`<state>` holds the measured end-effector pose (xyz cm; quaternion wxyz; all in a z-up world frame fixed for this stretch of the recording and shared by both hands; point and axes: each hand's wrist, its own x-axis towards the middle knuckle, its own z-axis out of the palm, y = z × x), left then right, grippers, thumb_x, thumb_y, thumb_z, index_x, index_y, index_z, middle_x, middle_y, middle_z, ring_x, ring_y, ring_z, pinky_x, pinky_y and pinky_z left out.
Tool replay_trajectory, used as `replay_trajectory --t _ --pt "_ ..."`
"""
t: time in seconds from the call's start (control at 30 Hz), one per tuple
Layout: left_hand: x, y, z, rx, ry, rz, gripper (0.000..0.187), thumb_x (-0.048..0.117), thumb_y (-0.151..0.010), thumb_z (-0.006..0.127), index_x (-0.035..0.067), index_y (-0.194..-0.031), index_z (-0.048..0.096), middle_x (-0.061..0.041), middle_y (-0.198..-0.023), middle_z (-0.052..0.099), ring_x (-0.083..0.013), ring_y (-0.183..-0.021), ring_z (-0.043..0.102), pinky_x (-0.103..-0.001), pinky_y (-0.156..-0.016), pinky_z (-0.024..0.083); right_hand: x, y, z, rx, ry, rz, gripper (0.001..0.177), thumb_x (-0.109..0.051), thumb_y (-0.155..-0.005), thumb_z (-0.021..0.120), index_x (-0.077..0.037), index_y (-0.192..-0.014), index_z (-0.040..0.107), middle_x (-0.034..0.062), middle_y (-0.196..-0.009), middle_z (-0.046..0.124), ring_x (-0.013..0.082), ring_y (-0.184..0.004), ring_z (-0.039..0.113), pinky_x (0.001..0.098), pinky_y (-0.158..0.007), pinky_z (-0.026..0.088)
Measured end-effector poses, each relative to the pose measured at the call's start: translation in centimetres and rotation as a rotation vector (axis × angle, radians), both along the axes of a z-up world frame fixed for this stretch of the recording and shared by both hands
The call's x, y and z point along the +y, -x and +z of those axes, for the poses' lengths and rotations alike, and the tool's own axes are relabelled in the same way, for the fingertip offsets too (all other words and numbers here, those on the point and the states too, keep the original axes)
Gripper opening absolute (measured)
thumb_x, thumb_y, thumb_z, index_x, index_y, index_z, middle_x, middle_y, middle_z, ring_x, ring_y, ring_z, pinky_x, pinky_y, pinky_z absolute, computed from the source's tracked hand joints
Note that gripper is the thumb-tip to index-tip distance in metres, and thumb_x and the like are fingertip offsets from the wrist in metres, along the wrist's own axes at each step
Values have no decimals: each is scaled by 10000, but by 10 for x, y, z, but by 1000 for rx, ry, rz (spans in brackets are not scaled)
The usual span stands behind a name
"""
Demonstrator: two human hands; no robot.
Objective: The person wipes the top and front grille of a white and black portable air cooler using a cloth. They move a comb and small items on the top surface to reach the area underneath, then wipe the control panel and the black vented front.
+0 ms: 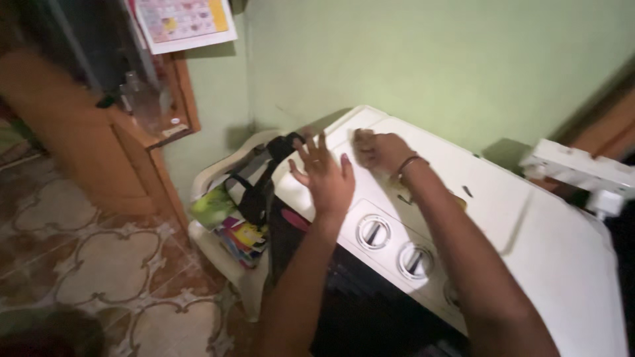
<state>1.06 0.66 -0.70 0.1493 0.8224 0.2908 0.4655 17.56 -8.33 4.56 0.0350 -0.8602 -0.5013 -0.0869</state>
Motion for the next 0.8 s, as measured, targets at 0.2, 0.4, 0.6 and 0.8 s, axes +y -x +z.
replay_trajectory --t 0.2,0.4,0.6,0.8 --pt "-3 9 -15 -187 91 -158 632 378 -1050 522 51 -1555 326 -219 -1686 205 -441 -1575 122 -654 -1227 79 -25 75 7 13 -182 223 226 -257 -782 795 -125 -965 777 104 -1018 761 350 -846 726 435 -790 569" --pt "29 45 -51 -350 97 -488 609 279 -1069 548 -47 -1542 346 -269 -1682 230 -466 -1574 203 -549 -1266 241 -39 141 17 87 -125 108 246 -254 -816 758 -177 -1047 796 93 -1052 772 326 -897 732 411 -841 573" --pt "73 113 -44 -298 -23 -513 628 259 -1058 560 -107 -1522 348 -288 -1549 441 -442 -1478 375 -518 -1232 316 -47 166 55 529 -64 124 419 -260 -772 786 -227 -1188 751 79 -1110 781 267 -1012 740 411 -917 548" --pt "75 152 -26 0 296 -647 438 301 -1063 513 74 -1437 493 -207 -1092 723 -379 -963 710 -431 -880 544 -28 155 14 -163 -272 -102 448 -268 -896 708 -174 -1331 658 112 -1214 731 338 -1137 647 514 -879 511"
